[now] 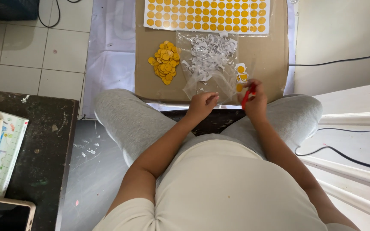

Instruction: The person sits cross-legged on the floor and uses red scissors to cut small yellow circular stickers from a white backing sheet. They hold the sheet in their left hand and cut around the circles, placing the finished yellow pieces into a pile on the cardboard surface.

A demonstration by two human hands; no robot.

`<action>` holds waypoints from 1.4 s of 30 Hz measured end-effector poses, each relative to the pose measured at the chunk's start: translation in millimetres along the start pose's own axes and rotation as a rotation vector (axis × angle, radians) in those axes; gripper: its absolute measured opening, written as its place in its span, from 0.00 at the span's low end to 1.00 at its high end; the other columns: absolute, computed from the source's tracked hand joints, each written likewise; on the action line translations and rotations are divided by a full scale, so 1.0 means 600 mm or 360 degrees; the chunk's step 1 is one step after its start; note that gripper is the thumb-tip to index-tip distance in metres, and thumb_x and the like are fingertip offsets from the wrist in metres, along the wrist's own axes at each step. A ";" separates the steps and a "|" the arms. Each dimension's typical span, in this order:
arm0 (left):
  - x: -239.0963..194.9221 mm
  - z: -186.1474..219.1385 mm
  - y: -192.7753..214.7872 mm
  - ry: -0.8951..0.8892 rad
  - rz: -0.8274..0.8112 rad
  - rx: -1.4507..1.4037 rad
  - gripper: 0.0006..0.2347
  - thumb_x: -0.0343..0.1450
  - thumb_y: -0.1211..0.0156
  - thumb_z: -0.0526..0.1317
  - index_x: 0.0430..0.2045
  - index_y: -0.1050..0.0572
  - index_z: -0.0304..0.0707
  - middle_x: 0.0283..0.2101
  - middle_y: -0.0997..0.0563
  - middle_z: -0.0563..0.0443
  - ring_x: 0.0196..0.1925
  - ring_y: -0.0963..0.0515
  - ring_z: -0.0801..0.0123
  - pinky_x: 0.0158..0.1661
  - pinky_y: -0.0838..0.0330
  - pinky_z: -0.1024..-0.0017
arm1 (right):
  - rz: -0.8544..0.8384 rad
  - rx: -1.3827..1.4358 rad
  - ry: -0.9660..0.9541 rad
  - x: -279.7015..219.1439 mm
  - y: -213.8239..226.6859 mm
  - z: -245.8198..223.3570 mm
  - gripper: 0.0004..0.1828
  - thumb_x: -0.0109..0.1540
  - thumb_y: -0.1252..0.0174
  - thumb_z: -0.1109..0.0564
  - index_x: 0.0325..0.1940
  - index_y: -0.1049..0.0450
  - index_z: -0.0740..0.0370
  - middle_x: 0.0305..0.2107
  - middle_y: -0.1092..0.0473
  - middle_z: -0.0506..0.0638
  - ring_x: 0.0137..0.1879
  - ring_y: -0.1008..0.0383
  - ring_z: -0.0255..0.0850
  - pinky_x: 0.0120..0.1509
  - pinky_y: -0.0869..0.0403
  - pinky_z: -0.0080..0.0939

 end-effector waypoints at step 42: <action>0.027 -0.100 0.004 0.0154 0.0282 -0.0890 0.13 0.76 0.36 0.36 0.55 0.23 0.36 0.37 0.22 0.45 0.38 0.15 0.72 0.45 0.16 0.74 | -0.1019 0.0847 -0.0453 -0.099 -0.148 0.070 0.29 0.55 0.25 0.55 0.58 0.27 0.64 0.23 0.26 0.56 0.22 0.25 0.39 0.31 0.28 0.35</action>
Point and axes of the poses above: each hand's wrist, its own x-axis towards the middle knuckle, its own y-axis out of the back of the hand, z = x × y, the point moved 7 cm from there along x, towards the middle knuckle
